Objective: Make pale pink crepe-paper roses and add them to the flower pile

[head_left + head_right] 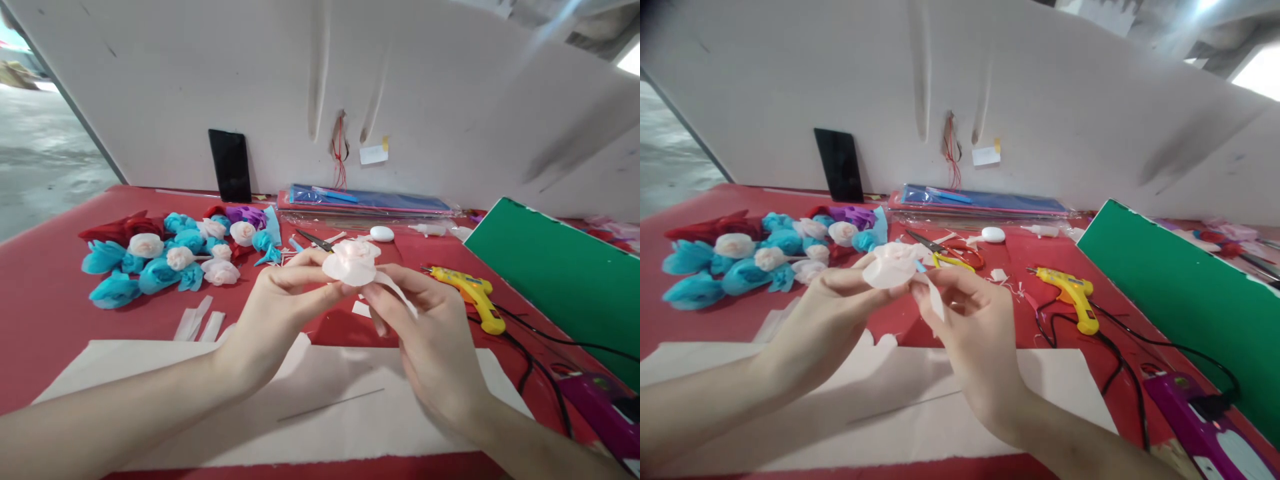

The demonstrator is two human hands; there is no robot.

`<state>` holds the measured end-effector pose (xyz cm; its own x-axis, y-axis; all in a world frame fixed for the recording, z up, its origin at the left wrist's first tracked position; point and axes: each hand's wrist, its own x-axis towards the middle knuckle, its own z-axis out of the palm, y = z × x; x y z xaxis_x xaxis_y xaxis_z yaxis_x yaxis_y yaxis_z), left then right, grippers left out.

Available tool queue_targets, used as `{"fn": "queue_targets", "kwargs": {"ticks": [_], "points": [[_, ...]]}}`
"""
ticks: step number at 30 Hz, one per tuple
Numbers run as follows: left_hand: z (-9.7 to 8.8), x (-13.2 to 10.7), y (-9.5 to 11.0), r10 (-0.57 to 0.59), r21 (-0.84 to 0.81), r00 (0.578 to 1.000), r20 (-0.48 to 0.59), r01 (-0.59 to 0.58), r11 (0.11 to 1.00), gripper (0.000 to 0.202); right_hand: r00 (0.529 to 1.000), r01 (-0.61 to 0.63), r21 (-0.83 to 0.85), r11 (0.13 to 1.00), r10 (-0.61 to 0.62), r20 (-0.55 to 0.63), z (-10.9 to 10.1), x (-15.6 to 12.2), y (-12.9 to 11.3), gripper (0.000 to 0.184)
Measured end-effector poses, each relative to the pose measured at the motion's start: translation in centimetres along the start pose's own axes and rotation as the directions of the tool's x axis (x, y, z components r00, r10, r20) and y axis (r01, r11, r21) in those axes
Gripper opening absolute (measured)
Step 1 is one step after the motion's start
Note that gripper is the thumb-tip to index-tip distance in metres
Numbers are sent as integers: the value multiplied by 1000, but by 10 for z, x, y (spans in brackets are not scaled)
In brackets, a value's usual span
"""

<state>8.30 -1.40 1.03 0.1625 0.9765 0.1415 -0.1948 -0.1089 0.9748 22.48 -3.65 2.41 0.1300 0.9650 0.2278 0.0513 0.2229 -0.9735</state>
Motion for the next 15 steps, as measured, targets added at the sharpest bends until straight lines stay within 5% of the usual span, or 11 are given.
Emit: {"fn": "queue_targets", "kwargs": {"ticks": [9,12,15], "points": [[-1,-1,5,-50,-19,999,15,50,999,11,941,335,-153,930,-339,0,2,-9,6,19],[-3,4,6,-40,-82,999,19,41,996,9,947,317,-82,945,-311,73,0,-6,9,29],[-6,7,8,-36,-171,994,103,53,984,13,980,164,70,984,-170,101,-3,1,11,28]]}}
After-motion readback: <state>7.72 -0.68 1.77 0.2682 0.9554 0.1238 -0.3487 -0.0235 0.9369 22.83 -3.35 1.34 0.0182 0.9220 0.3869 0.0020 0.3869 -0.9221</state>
